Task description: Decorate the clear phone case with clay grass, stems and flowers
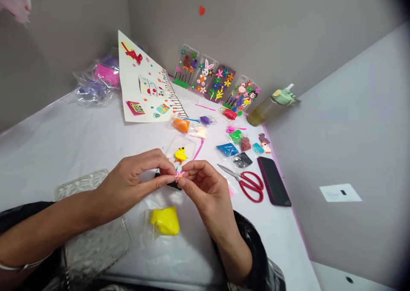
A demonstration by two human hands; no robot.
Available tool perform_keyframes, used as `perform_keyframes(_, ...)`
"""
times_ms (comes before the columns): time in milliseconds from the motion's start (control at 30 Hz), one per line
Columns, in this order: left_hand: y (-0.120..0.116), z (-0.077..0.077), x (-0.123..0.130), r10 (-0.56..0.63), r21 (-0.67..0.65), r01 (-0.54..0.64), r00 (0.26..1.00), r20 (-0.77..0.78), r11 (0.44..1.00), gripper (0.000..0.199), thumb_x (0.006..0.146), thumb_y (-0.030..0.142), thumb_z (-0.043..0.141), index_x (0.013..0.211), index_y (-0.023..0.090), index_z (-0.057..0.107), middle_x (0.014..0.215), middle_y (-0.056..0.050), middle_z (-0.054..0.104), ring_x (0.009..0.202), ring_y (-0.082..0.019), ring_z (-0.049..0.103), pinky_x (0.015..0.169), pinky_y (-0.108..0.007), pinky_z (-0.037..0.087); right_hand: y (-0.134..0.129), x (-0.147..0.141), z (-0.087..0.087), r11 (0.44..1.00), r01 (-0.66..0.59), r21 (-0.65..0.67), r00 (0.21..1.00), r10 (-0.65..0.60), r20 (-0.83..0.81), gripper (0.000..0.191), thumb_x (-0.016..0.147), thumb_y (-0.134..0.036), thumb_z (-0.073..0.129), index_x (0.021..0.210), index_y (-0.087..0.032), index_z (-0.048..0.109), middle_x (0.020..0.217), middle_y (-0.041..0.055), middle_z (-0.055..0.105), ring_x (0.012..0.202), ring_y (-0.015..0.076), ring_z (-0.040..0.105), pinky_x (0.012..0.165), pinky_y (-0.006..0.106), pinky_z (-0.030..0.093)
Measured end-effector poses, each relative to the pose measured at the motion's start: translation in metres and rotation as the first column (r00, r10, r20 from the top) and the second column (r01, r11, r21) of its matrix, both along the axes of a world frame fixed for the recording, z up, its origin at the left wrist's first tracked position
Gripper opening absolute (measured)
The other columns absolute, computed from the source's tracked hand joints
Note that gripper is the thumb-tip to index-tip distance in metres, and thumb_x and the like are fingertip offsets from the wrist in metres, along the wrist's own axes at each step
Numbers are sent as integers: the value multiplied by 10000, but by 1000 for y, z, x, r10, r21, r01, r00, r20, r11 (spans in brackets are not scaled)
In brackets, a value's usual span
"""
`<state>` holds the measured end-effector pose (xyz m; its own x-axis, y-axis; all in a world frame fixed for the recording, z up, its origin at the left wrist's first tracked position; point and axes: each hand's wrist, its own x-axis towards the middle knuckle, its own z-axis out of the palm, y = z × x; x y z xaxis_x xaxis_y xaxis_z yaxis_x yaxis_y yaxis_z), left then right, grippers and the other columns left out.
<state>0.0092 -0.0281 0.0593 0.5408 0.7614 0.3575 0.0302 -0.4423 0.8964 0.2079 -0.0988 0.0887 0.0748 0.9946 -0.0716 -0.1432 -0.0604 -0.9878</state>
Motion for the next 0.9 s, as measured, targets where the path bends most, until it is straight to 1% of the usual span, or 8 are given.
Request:
perform_keyframes(133,0,0,-2,15,-7,-15,1000,-21,1000,120,1085,314,740,1033,314,848,970,29,803,886,-156,741,860,-236,565,0,0,1,1000,4,1,1000,-4,6,290,852,-399,1009,987,-271,787,891,-12,780,831,182,710,816,335,592)
perform_keyframes(233,0,2,-1,42,-91,-45,998,-42,995,111,1074,364,742,1063,319,842,996,30,799,916,-162,738,879,-235,580,-1,0,1,1000,6,9,1000,-6,24,264,863,-375,1001,984,-272,789,898,-13,784,841,182,714,824,334,594)
perform_keyframes(367,2,3,0,-31,-233,25,999,-23,972,132,1048,390,758,1025,293,844,976,18,804,915,-175,740,877,-249,605,-2,-1,1,1000,-8,18,999,7,49,246,871,-345,992,996,-274,793,910,-15,790,862,185,727,833,331,596)
perform_keyframes(500,2,2,0,-34,-256,29,999,-15,966,143,1046,375,754,978,286,842,917,23,790,867,-164,719,860,-247,601,-3,-1,0,1000,9,3,1000,-9,23,249,864,-339,1000,992,-273,797,934,-13,803,892,183,740,851,323,589)
perform_keyframes(633,3,0,0,-20,-242,10,999,-37,970,158,1044,393,744,985,281,837,931,11,799,866,-176,722,869,-265,613,-1,0,-1,1000,18,-9,1000,-18,5,245,859,-343,1003,976,-271,800,921,-12,804,867,181,734,840,327,585)
perform_keyframes(700,5,4,-2,-2,-225,-13,998,-62,974,157,1042,410,741,1009,285,831,947,13,805,880,-183,733,876,-265,619,1,2,0,1000,26,-9,1000,-26,8,244,850,-341,1005,962,-268,800,908,-11,804,851,181,731,826,326,588)
perform_keyframes(833,17,28,-12,49,-105,-66,986,-159,992,171,1020,457,759,989,299,817,946,27,813,883,-196,749,828,-243,615,7,9,7,999,41,-11,997,-40,64,194,849,-299,975,929,-261,802,896,-7,808,827,182,727,799,324,593)
perform_keyframes(900,27,40,-16,32,-16,-36,976,-217,999,166,1024,434,743,953,305,819,936,35,812,867,-188,745,801,-231,594,11,13,10,1000,27,-14,995,-25,94,158,862,-293,950,913,-260,805,888,-5,810,818,183,725,793,326,590)
